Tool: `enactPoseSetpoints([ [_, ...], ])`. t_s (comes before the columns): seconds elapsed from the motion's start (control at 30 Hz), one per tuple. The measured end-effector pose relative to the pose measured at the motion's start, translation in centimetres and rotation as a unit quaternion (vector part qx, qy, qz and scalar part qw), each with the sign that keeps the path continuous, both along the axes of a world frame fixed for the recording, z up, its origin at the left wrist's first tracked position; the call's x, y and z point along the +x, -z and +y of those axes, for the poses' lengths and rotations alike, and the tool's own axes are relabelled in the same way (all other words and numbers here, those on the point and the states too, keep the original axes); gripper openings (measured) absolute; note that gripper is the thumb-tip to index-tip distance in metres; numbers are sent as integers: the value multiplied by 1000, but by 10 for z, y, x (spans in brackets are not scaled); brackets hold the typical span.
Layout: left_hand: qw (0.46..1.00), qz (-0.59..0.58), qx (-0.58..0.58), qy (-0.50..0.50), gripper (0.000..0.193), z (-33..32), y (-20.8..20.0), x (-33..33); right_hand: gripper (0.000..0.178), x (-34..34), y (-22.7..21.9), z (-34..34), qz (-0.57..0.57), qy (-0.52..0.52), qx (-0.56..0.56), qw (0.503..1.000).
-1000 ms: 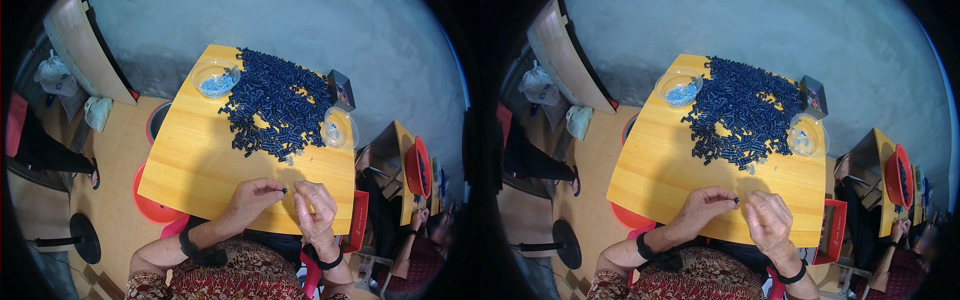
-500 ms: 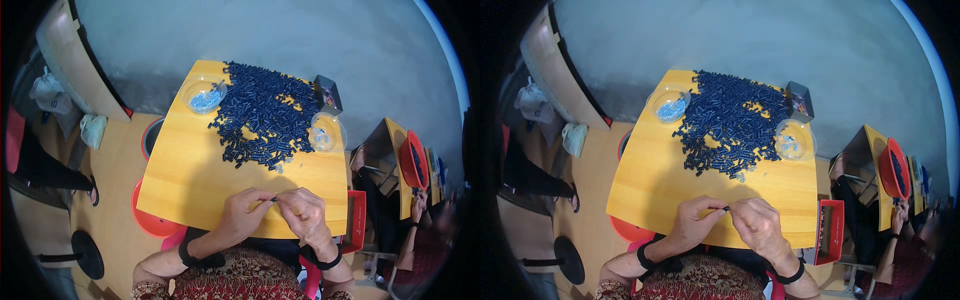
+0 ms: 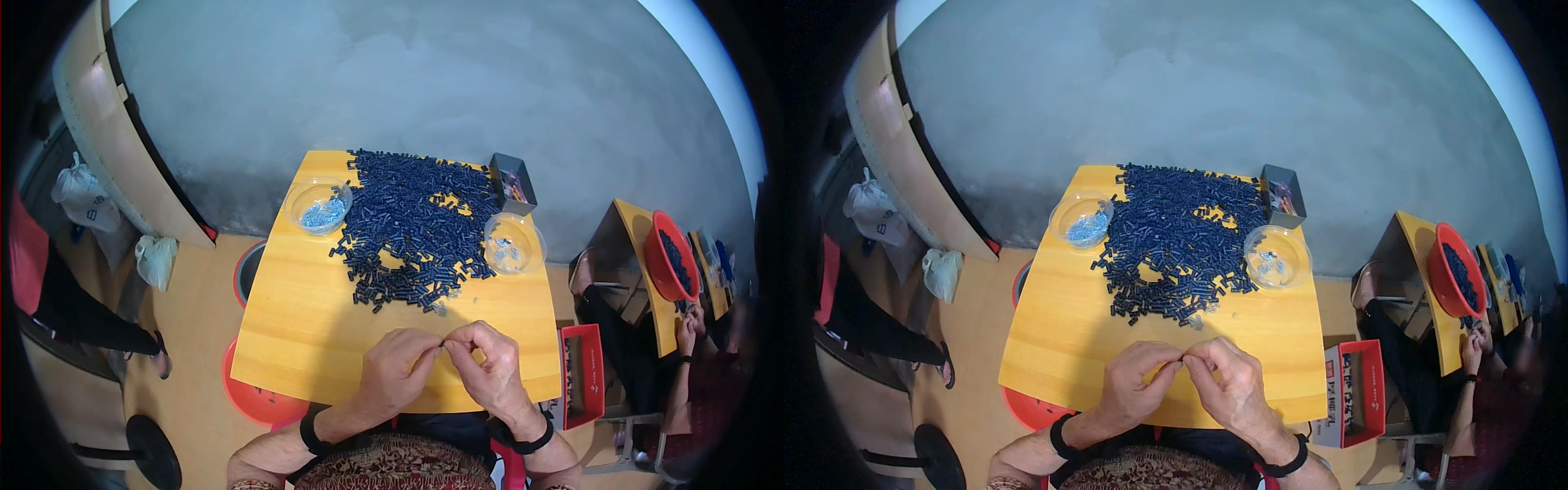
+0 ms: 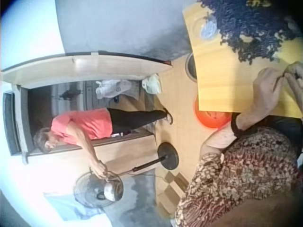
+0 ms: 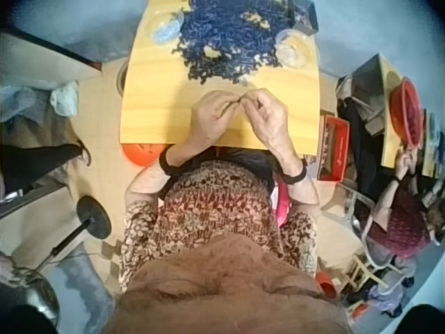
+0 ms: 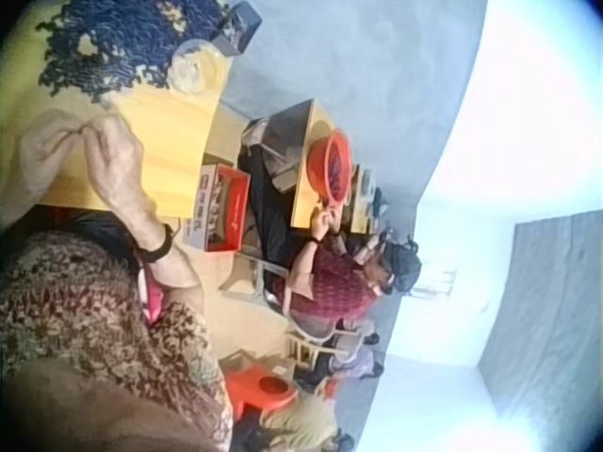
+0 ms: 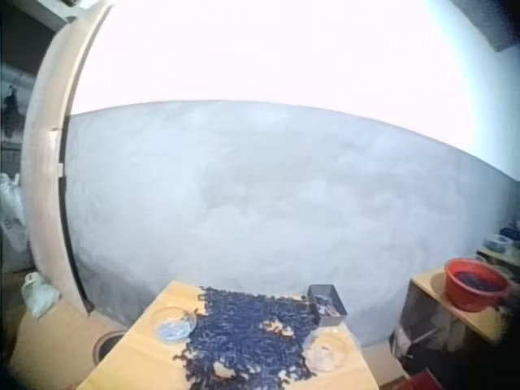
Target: Manually inserting small metal pins into small black plastic cylindrical components at a table.
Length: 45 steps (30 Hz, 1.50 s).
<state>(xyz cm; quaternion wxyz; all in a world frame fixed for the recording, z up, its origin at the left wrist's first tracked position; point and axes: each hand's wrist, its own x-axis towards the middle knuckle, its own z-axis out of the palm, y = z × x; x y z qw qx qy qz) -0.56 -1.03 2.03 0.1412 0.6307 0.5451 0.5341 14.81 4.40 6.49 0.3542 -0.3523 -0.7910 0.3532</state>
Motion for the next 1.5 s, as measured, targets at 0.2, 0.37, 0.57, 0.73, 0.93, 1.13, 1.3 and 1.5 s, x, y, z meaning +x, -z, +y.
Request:
enactPoseSetpoints([
  [0.2,930,-303,-189,89,15,4,4,12,16,8,14,-1,-10,18,251,968],
  [0.37,851,-444,-248,135,16,3,5,8,28,16,9,-6,-40,10,276,960],
  [0.57,780,-521,-307,163,15,-3,2,5,33,18,16,-4,-59,-15,311,949],
  [0.73,751,-559,-320,148,14,-2,5,3,31,14,17,-6,-44,6,311,950],
  [0.93,733,-579,-322,154,14,-5,11,0,31,11,27,-2,-52,-17,322,945],
  [1.13,803,-462,-329,181,18,-1,13,-10,28,7,24,-3,-79,-22,327,942],
  [1.3,787,-492,-328,175,21,-2,20,-15,26,0,21,3,-90,-62,330,938],
  [1.5,797,-457,-345,191,24,-2,18,-26,25,-4,19,7,-95,-95,311,941],
])
